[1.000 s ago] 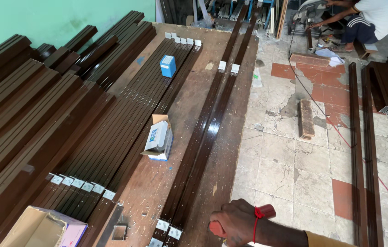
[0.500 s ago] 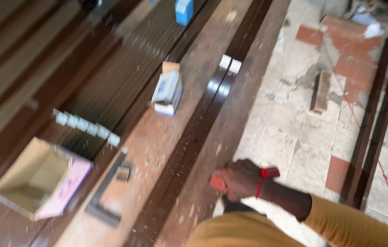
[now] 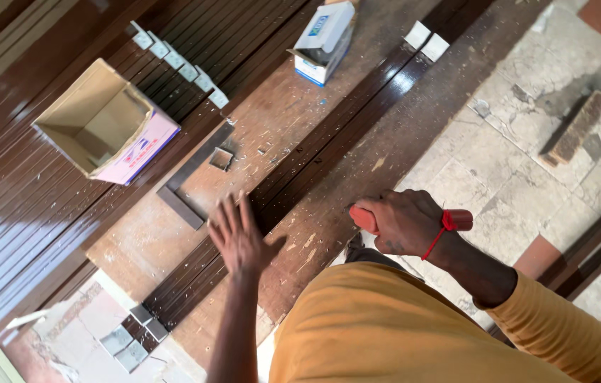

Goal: The person uses a corded drill to drive screws into small metal brackets placed on a wooden workbench. They repeatedly pick up brackets and screws, position them, and fasten them to the bench surface.

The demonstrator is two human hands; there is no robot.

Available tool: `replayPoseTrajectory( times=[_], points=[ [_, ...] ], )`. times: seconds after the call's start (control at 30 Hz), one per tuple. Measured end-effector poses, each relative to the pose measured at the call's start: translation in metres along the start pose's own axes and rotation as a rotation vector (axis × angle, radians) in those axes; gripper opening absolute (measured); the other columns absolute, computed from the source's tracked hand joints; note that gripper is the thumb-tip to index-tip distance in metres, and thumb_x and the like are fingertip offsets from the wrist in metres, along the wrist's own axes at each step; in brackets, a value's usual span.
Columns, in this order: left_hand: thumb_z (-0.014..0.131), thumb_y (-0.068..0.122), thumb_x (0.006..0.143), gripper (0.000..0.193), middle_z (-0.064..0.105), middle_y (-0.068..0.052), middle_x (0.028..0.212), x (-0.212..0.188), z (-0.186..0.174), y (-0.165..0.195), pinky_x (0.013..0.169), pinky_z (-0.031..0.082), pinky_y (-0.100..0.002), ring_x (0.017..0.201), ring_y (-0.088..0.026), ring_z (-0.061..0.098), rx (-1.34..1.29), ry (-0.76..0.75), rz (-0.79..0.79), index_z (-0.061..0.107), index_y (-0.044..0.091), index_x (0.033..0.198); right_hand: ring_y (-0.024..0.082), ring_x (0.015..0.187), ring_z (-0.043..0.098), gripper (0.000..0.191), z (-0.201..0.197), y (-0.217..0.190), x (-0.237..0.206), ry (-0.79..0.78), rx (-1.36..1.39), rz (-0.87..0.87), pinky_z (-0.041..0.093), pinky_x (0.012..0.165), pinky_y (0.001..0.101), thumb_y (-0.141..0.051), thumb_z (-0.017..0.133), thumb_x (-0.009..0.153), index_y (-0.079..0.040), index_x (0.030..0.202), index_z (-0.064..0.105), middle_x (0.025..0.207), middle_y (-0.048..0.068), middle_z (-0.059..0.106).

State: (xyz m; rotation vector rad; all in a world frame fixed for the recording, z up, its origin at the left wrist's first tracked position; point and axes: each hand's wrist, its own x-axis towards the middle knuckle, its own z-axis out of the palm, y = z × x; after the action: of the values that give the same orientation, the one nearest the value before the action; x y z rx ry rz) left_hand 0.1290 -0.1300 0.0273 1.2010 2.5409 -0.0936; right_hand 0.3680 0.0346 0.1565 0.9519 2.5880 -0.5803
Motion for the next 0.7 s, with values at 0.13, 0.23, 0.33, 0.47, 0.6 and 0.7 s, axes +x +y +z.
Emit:
replayPoseTrajectory(
  times=[0.13, 0.23, 0.33, 0.47, 0.6, 0.7],
  points=[
    [0.083, 0.070, 0.066, 0.135, 0.026, -0.014, 0.162, 0.041, 0.011, 0.004, 0.119, 0.026, -0.060, 0.148, -0.034, 0.028, 0.012, -0.119, 0.012, 0.006, 0.015, 0.163, 0.034, 0.087, 0.074, 0.058, 0.004, 0.003, 0.000, 0.063, 0.073, -0.073, 0.059, 0.073, 0.0454, -0.013, 0.076, 0.062, -0.019, 0.118, 0.066, 0.101, 0.012, 0.073],
    [0.079, 0.071, 0.073, 0.128, 0.038, -0.013, 0.156, 0.042, 0.015, 0.001, 0.117, 0.034, -0.054, 0.140, -0.033, 0.040, 0.043, -0.233, -0.011, 0.008, 0.017, 0.166, 0.035, 0.091, 0.073, 0.059, 0.009, 0.008, -0.002, 0.097, 0.112, -0.042, 0.058, 0.075, 0.0461, -0.010, 0.075, 0.063, -0.021, 0.120, 0.068, 0.103, 0.010, 0.075],
    [0.080, 0.071, 0.071, 0.127, 0.041, -0.011, 0.153, 0.037, 0.018, 0.003, 0.113, 0.037, -0.052, 0.135, -0.031, 0.043, 0.030, -0.175, 0.010, 0.012, 0.018, 0.164, 0.035, 0.092, 0.071, 0.062, 0.011, 0.012, -0.003, 0.132, 0.174, -0.076, 0.057, 0.078, 0.0447, -0.012, 0.076, 0.061, -0.020, 0.122, 0.067, 0.101, 0.012, 0.073],
    [0.082, 0.069, 0.067, 0.124, 0.045, -0.008, 0.150, 0.023, 0.030, -0.002, 0.114, 0.035, -0.053, 0.136, -0.029, 0.043, -0.003, -0.085, 0.035, 0.021, 0.016, 0.161, 0.034, 0.095, 0.071, 0.062, 0.008, 0.016, -0.007, 0.059, 0.089, 0.035, 0.057, 0.081, 0.0452, -0.018, 0.077, 0.064, -0.025, 0.125, 0.065, 0.100, 0.010, 0.074],
    [0.083, 0.067, 0.064, 0.121, 0.044, -0.006, 0.151, 0.005, 0.047, -0.021, 0.115, 0.034, -0.055, 0.138, -0.028, 0.041, -0.069, -0.090, 0.004, 0.026, 0.018, 0.158, 0.035, 0.098, 0.071, 0.060, 0.005, 0.018, -0.012, 0.054, 0.045, 0.092, 0.057, 0.082, 0.0462, -0.023, 0.077, 0.067, -0.026, 0.126, 0.065, 0.103, 0.010, 0.075],
    [0.079, 0.067, 0.082, 0.089, 0.050, -0.020, 0.140, 0.024, 0.049, -0.028, 0.101, 0.043, -0.066, 0.129, -0.044, 0.049, -0.297, 0.277, 0.155, 0.048, 0.015, 0.147, 0.036, 0.097, 0.071, 0.064, 0.005, 0.020, -0.010, 0.127, 0.073, 0.037, 0.057, 0.082, 0.0467, -0.026, 0.079, 0.062, -0.025, 0.125, 0.066, 0.106, 0.011, 0.075]
  ],
)
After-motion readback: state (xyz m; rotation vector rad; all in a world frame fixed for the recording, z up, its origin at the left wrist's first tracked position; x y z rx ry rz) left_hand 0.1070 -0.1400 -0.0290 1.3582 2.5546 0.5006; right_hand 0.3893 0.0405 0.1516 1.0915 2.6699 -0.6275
